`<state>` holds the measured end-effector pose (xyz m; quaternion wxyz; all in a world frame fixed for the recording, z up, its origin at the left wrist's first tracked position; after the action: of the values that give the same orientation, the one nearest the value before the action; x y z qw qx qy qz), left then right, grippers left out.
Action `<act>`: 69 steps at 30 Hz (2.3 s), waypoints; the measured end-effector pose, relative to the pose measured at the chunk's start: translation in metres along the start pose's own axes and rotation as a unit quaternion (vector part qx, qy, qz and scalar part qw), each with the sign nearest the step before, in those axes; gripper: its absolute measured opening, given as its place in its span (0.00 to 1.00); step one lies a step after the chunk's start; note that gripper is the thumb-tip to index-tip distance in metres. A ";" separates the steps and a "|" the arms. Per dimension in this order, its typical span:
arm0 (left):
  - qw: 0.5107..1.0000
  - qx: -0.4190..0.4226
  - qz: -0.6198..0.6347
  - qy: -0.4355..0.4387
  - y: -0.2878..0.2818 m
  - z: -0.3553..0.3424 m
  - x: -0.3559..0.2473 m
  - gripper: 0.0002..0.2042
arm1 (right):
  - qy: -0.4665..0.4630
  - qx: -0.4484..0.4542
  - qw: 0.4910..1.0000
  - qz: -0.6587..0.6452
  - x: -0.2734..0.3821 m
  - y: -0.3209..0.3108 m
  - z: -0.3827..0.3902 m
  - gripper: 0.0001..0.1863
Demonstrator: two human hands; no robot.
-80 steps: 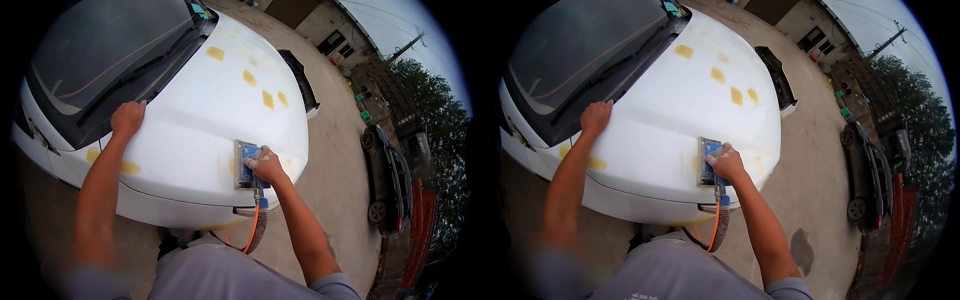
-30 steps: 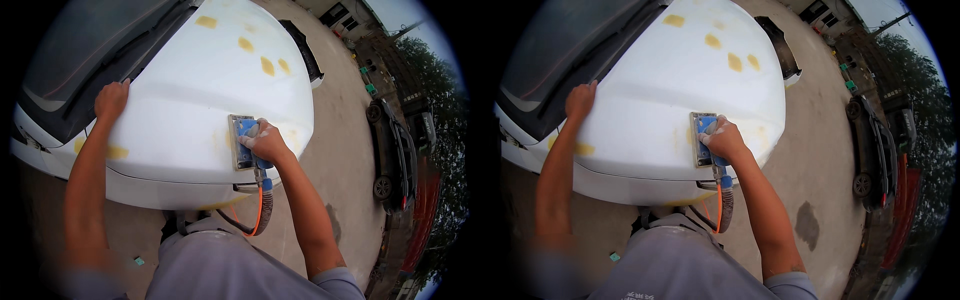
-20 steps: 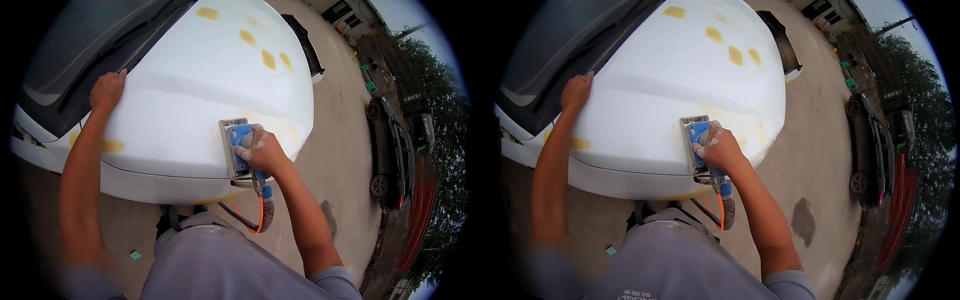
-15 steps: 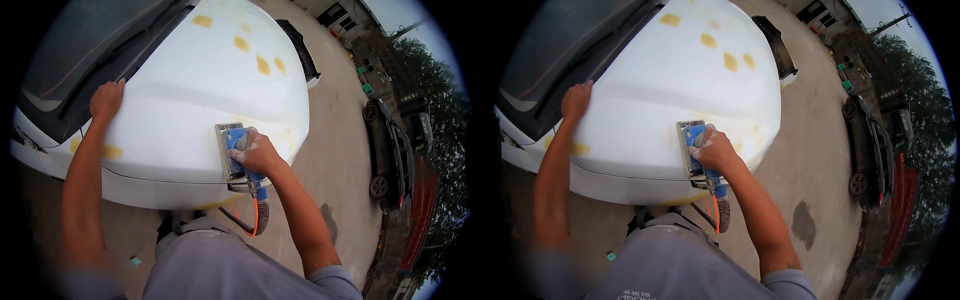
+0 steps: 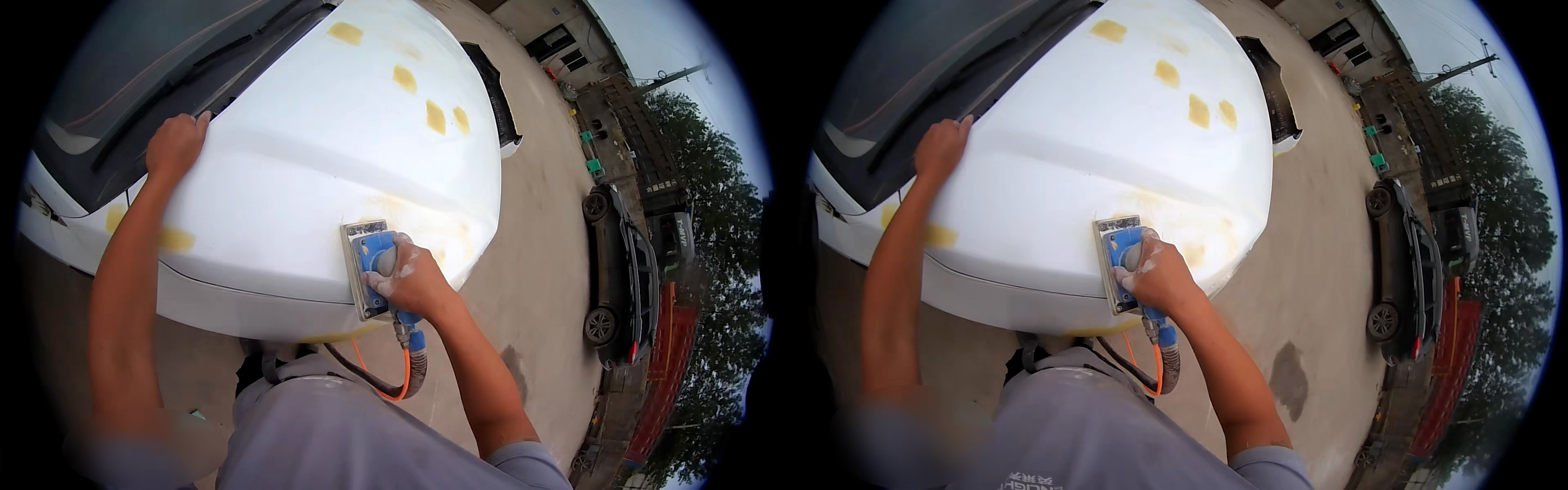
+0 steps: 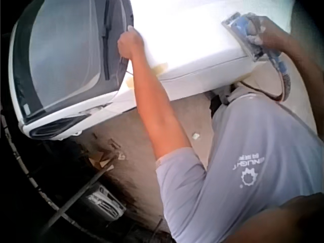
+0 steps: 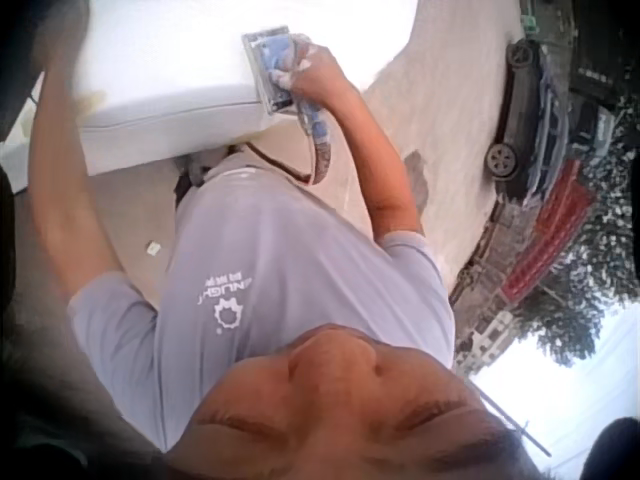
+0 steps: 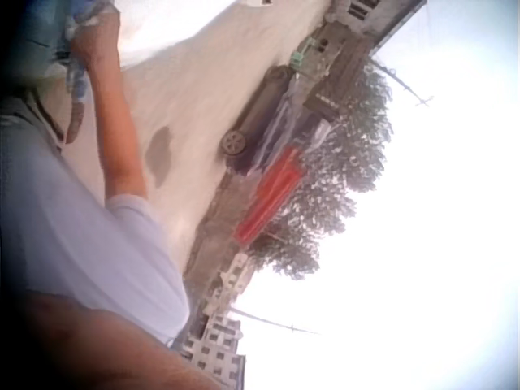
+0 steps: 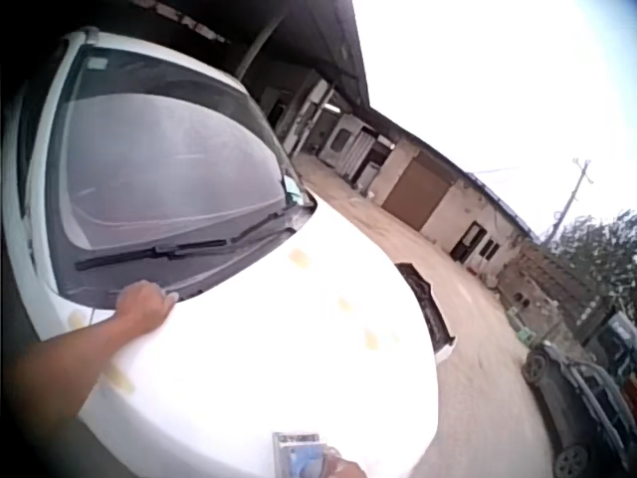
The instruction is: The person uses a pneumatic sander to smooth the surface of a white car hood. They move the sander across multiple yellow filler patches, occasionally pausing to wipe the surface with their hand. The person works systematically across the hood, focusing on different areas in sequence.
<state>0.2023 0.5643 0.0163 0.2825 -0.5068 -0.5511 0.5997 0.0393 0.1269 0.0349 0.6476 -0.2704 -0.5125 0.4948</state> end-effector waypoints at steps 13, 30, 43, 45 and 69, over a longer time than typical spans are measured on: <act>1.000 0.005 -0.009 -0.004 0.006 -0.006 0.002 0.32 | 0.013 -0.029 0.999 0.007 -0.014 -0.012 0.000 0.47; 1.000 -0.009 0.012 -0.002 -0.001 0.000 0.009 0.32 | 0.074 -0.044 0.996 -0.018 -0.030 -0.026 -0.029 0.42; 1.000 -0.017 0.000 -0.009 -0.003 -0.005 0.019 0.32 | 0.048 -0.039 0.998 0.025 0.006 -0.012 -0.038 0.44; 1.000 -0.007 0.004 0.001 0.004 -0.004 0.019 0.32 | 0.086 -0.048 0.995 0.006 -0.030 -0.017 -0.031 0.44; 0.999 0.037 0.000 -0.028 -0.002 0.001 0.012 0.32 | 0.051 -0.025 0.998 -0.014 0.014 -0.021 -0.041 0.37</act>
<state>0.1973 0.5753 0.0148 0.2854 -0.4793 -0.5358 0.6338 0.0847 0.1385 0.0449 0.6725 -0.3044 -0.4949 0.4584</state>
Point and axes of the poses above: each hand's wrist, its own z-axis away from the middle knuckle, its own y-axis out of the palm, x = y × z, the point moved 10 cm from there along -z, towards the middle knuckle, and after that the axes turned 2 degrees about -y, right-handed, at the moved point
